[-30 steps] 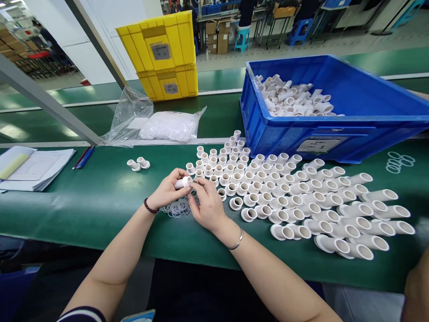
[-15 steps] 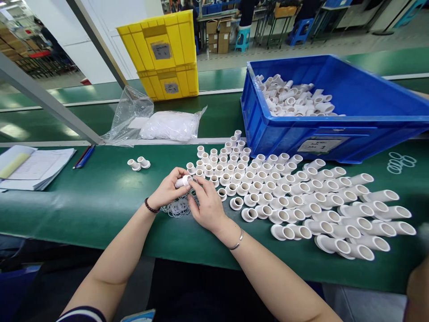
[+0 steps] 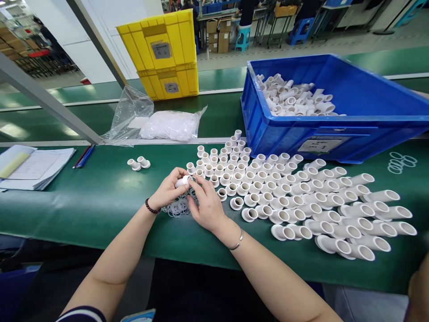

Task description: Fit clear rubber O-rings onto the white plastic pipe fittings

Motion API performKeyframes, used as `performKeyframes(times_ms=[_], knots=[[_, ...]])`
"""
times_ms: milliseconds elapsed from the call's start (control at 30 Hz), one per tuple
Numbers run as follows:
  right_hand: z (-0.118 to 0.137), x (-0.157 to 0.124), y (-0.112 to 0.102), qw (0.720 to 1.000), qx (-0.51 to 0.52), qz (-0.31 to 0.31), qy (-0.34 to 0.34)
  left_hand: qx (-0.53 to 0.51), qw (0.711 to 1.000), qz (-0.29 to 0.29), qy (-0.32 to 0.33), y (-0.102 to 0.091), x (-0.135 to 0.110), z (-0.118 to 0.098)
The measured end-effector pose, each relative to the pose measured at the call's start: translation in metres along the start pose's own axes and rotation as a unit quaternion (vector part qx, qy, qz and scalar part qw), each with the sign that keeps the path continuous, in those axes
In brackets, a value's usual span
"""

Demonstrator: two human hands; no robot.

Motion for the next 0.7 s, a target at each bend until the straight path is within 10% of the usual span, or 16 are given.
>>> performKeyframes(times_ms=[700], knots=[[0.001,0.0007,-0.0002,1.0,0.015,-0.003,0.011,0.015,1.0,-0.002,0.003,0.0022,0.0005,0.0036]])
Point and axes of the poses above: each hand's wrist, its own x-axis towards the middle knuckle, its own y-axis out of the palm, z = x × y, the point moved 5 cm from there along x, towards the middle knuckle, and after that the axes turned 15 degrees about -y, right-handed, at the moved point
